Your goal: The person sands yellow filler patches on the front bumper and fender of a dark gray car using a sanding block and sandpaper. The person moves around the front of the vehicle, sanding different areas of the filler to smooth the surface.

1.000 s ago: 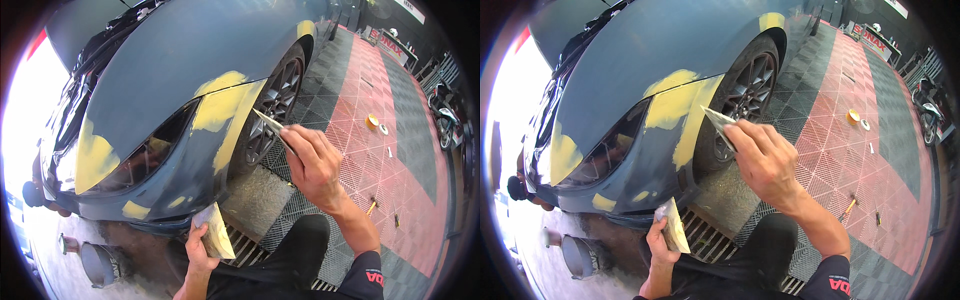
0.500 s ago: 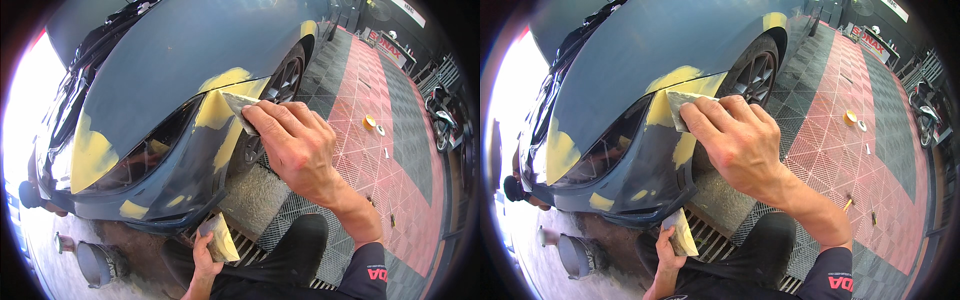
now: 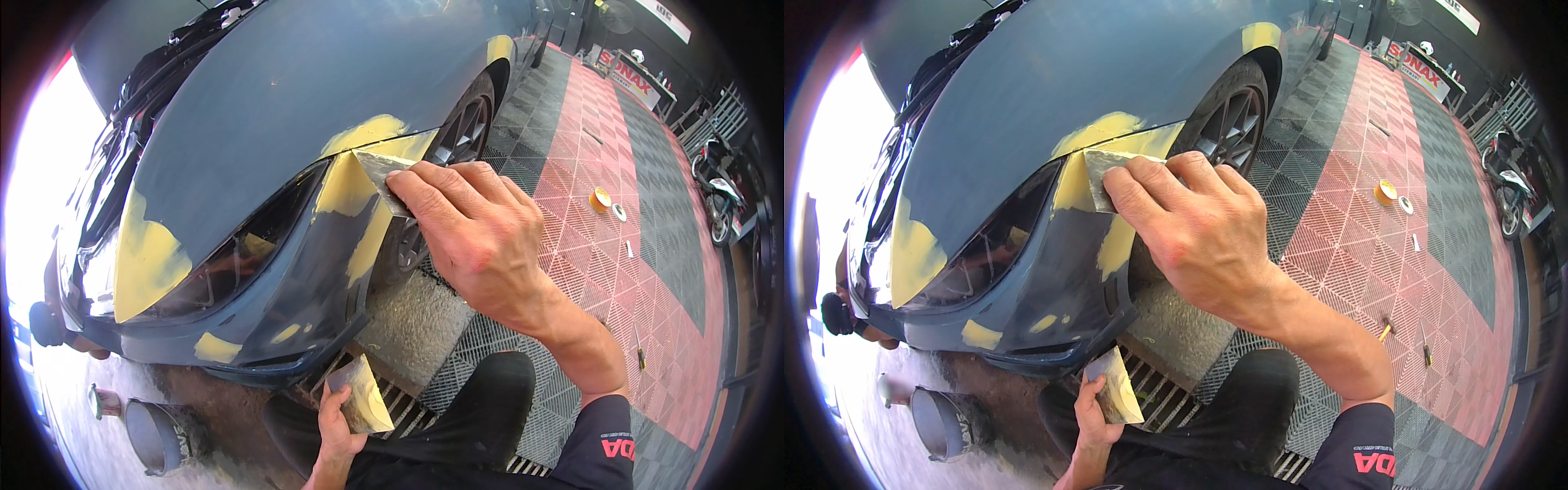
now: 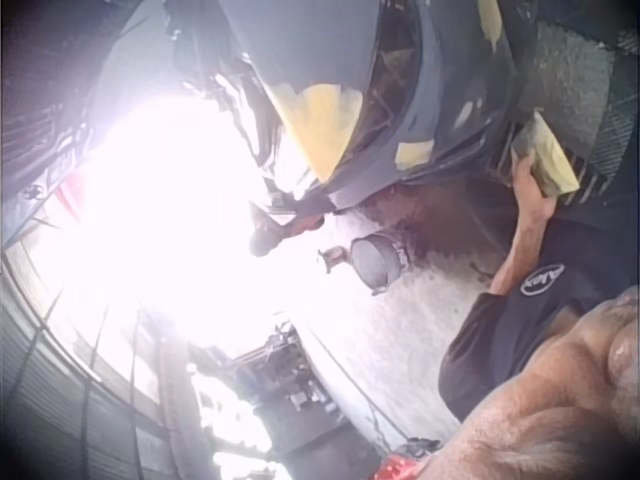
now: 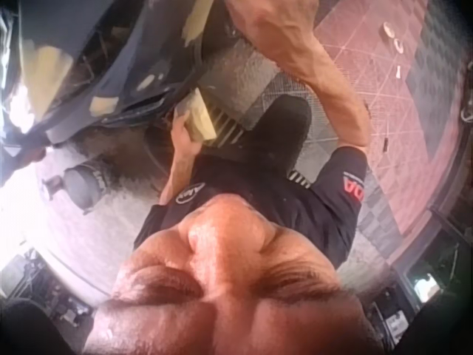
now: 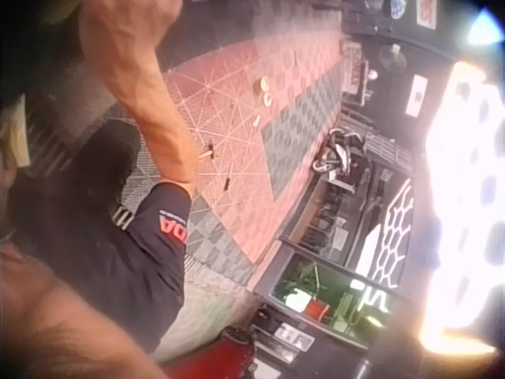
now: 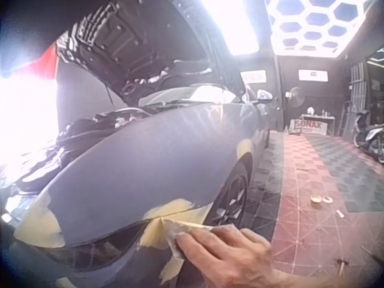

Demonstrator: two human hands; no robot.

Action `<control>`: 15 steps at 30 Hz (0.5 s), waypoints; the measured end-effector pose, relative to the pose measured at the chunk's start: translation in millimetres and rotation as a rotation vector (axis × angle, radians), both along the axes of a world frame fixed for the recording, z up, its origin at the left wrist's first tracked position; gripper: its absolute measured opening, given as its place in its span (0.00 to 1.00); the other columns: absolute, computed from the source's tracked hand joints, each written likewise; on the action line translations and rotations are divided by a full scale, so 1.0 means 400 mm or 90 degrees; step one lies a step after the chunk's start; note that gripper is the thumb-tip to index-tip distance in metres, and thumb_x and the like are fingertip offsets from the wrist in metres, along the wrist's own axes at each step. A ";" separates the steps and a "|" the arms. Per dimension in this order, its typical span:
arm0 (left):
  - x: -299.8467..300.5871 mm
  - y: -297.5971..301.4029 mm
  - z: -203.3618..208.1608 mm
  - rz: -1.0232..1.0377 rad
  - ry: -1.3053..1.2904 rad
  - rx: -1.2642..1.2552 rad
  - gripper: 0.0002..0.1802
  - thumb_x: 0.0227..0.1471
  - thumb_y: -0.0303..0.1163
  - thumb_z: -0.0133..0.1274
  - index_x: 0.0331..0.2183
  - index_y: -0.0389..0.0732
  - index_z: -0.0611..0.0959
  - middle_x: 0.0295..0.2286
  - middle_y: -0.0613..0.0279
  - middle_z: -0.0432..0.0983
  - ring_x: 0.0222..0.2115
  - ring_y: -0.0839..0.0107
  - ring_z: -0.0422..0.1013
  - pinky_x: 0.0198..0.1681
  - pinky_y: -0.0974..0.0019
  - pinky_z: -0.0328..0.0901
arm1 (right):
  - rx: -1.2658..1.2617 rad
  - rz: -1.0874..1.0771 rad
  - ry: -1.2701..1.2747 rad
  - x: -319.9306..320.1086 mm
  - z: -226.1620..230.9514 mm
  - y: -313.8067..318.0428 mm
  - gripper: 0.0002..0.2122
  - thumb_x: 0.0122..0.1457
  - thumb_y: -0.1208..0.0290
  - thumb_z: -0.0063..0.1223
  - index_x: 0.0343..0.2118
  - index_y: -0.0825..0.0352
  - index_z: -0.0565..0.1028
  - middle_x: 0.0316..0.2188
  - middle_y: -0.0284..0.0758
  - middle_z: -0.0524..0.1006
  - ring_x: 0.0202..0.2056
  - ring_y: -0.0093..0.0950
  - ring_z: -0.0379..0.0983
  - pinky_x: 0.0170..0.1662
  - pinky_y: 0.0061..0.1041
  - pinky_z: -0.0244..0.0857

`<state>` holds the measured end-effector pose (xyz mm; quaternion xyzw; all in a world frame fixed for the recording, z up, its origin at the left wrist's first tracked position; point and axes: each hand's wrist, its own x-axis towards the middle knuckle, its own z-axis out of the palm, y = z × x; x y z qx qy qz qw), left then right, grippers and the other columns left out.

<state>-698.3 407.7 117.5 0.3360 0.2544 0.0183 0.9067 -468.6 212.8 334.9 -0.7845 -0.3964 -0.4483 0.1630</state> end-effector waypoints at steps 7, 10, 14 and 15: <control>-0.003 -0.001 -0.017 -0.006 -0.005 -0.005 0.27 0.66 0.30 0.50 0.65 0.43 0.77 0.54 0.63 0.82 0.54 0.64 0.79 0.61 0.56 0.73 | -0.013 -0.027 0.014 0.010 0.000 -0.018 0.19 0.56 0.77 0.68 0.53 0.62 0.84 0.46 0.30 0.87 0.42 0.32 0.84 0.44 0.33 0.77; -0.001 -0.003 -0.015 -0.006 -0.010 -0.002 0.27 0.66 0.30 0.50 0.65 0.43 0.77 0.54 0.62 0.82 0.54 0.64 0.79 0.61 0.56 0.74 | -0.010 -0.034 0.016 0.019 -0.007 -0.025 0.19 0.56 0.78 0.68 0.53 0.62 0.84 0.46 0.31 0.87 0.42 0.32 0.84 0.44 0.34 0.77; 0.001 -0.005 -0.012 -0.003 -0.008 0.002 0.26 0.66 0.29 0.50 0.64 0.42 0.77 0.54 0.61 0.82 0.54 0.63 0.79 0.62 0.55 0.73 | -0.019 -0.044 0.022 0.025 -0.006 -0.033 0.19 0.57 0.78 0.68 0.53 0.62 0.84 0.47 0.31 0.87 0.42 0.33 0.84 0.45 0.34 0.77; 0.003 -0.007 -0.011 0.000 -0.005 0.000 0.25 0.66 0.28 0.49 0.63 0.41 0.77 0.54 0.59 0.82 0.55 0.62 0.79 0.62 0.54 0.73 | -0.024 -0.049 0.024 0.025 -0.005 -0.037 0.19 0.57 0.78 0.68 0.53 0.62 0.85 0.47 0.31 0.87 0.42 0.33 0.84 0.45 0.34 0.77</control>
